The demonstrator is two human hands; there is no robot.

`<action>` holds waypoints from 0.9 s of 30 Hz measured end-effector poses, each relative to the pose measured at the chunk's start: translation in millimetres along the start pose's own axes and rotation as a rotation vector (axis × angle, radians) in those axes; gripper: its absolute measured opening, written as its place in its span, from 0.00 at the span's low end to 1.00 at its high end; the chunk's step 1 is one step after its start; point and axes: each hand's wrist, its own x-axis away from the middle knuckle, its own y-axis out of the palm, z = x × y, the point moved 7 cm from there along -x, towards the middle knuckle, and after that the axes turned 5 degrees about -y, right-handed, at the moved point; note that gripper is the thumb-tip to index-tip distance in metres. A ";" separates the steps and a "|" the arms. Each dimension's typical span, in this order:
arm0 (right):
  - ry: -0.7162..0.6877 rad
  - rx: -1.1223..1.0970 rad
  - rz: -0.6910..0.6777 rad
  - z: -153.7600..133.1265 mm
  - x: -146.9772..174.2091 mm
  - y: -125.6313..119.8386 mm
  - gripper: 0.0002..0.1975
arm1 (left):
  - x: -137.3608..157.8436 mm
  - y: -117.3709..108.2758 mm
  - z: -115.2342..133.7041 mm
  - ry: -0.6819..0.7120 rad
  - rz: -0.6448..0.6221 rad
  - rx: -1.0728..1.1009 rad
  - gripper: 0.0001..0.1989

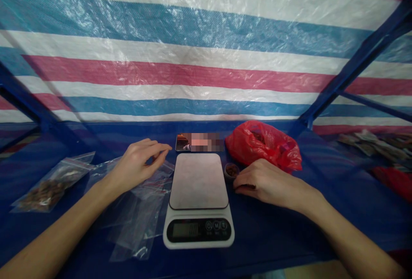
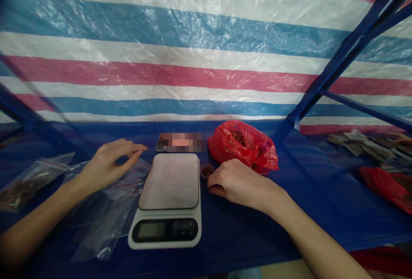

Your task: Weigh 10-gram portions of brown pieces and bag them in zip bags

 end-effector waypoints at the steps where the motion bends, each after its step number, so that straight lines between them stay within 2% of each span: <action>1: -0.001 -0.009 0.007 -0.8 0.7 -0.7 0.06 | 0.1 0.2 0.7 0.004 0.001 0.000 0.10; 4: -0.050 -0.083 0.083 -5.4 3.8 -8.1 0.06 | 0.1 -0.4 1.4 0.003 0.007 0.009 0.10; 7: -0.093 -0.121 0.301 -4.1 9.0 -26.1 0.07 | 0.1 -1.8 0.9 -0.004 0.021 0.012 0.10; 10: -0.058 -0.011 0.497 5.6 13.2 -38.9 0.08 | 0.7 -1.6 0.0 -0.002 0.024 0.014 0.09; 13: -0.046 0.080 0.520 10.9 10.0 -36.3 0.08 | 1.6 0.0 -0.3 0.009 0.020 0.016 0.09; 16: -0.082 0.033 0.494 7.1 6.3 -31.8 0.08 | 1.6 0.5 -0.8 0.007 0.019 0.025 0.09; 18: -0.078 -0.005 0.564 4.7 10.4 -39.3 0.07 | 1.1 0.1 -1.6 -0.003 0.018 0.021 0.09; 20: 0.006 -0.014 0.751 11.2 23.8 -57.6 0.05 | 0.8 -0.9 -2.1 -0.009 0.017 0.009 0.10; 23: 0.224 -0.027 1.036 41.6 53.9 -83.9 0.08 | 0.6 -1.7 -2.3 -0.024 0.010 -0.002 0.10; 25: 0.327 -0.052 1.058 70.0 64.8 -89.8 0.10 | 0.3 -1.6 -1.5 -0.033 0.006 -0.010 0.11; 27: 0.389 -0.052 0.942 98.2 64.1 -85.2 0.11 | -0.2 -1.8 0.7 -0.029 0.017 -0.017 0.11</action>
